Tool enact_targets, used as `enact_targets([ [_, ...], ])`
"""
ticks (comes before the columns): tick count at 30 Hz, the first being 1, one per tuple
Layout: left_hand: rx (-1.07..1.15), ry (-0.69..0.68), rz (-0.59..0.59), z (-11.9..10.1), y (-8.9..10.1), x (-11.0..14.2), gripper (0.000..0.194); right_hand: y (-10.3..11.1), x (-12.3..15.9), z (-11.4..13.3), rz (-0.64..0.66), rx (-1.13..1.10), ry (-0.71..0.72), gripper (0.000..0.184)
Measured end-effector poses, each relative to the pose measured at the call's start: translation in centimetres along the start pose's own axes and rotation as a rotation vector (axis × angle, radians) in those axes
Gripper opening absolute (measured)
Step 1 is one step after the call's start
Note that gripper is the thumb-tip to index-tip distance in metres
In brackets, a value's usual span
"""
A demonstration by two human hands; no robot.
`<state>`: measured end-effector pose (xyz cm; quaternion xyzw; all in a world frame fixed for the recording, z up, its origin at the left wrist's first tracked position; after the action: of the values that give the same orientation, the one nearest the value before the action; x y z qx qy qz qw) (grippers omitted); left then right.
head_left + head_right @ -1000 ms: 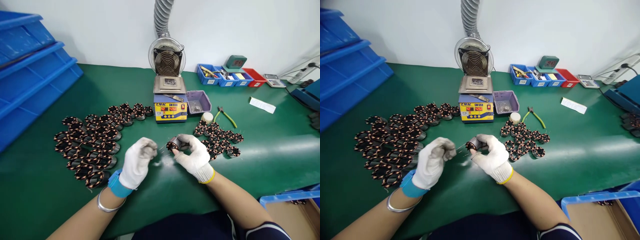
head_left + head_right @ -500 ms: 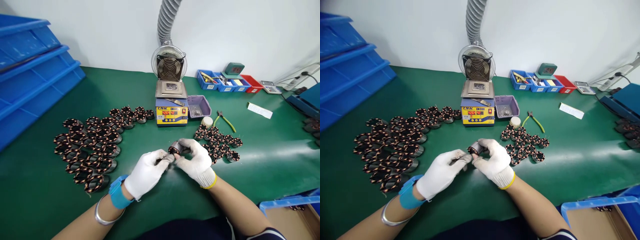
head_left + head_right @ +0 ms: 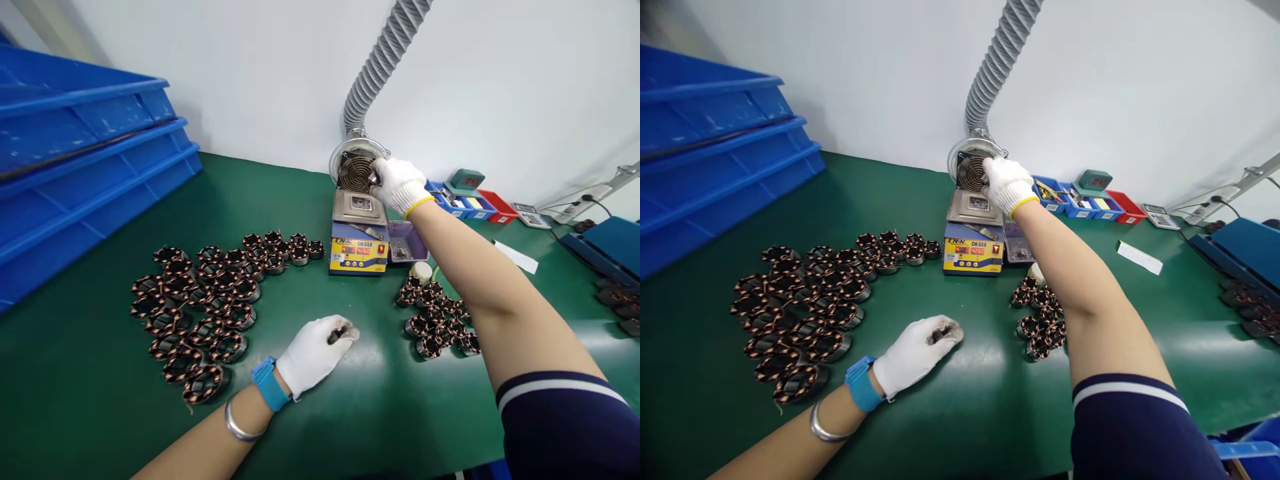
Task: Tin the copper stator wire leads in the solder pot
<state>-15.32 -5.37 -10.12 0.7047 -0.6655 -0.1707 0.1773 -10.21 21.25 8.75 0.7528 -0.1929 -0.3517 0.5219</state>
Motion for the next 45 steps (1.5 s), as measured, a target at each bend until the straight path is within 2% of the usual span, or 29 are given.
enact_targets([
  [4,-0.002,0.002,0.005,-0.2,0.4,0.0,0.018,-1.3,-2.5,0.8,0.09,0.085,0.06,0.045],
  [9,-0.064,0.021,0.003,-0.6,0.5,-0.1,0.019,-2.7,-2.7,1.6,0.102,0.153,0.126,0.041],
  [15,-0.096,0.03,0.003,-0.6,0.4,-0.3,0.02,-3.3,-3.0,1.7,0.121,0.184,0.149,0.044],
  [21,-0.089,0.043,0.014,-0.7,0.5,-0.2,0.021,-2.8,-2.9,2.2,0.109,0.2,0.18,0.042],
  [24,-0.072,0.033,0.003,-0.7,0.4,-0.2,0.022,-1.7,-2.8,2.0,0.102,0.163,0.147,0.045],
  [27,0.033,0.035,-0.042,-0.3,0.4,-0.2,0.021,-0.3,-2.1,1.6,0.038,0.064,0.081,0.044],
  [30,0.213,0.094,-0.158,0.4,0.3,-0.5,0.027,0.9,-0.1,1.7,-0.029,-0.106,-0.014,0.042],
  [33,0.355,0.108,-0.304,1.0,0.2,-0.9,0.039,1.1,3.3,3.0,-0.002,-0.358,-0.073,0.041],
  [35,0.422,0.068,-0.39,1.2,0.3,-1.0,0.047,0.5,6.2,4.6,0.088,-0.555,-0.102,0.045],
  [37,0.41,0.036,-0.455,1.1,0.4,-1.0,0.052,-0.5,9.2,6.5,0.21,-0.734,-0.109,0.057],
  [40,0.271,0.01,-0.499,0.9,0.7,-0.7,0.046,-2.0,13.0,9.0,0.352,-0.848,-0.105,0.071],
  [43,0.162,-0.023,-0.552,1.3,1.2,-0.4,0.041,-2.8,15.3,10.2,0.475,-0.931,-0.026,0.062],
  [45,0.097,-0.057,-0.594,1.8,1.4,-0.4,0.045,-2.8,16.0,10.3,0.611,-1.116,0.012,0.05],
])
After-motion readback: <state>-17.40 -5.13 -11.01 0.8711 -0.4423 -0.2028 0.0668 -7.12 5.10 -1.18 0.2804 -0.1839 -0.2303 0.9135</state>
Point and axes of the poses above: each hand's wrist, its own x-axis away from the middle knuckle, its own y-axis out of the back of the hand, z = x × y, the point moved 2 cm from there along -x, towards the middle knuckle, and after that the axes turned 3 degrees about y, right-handed, at the moved point
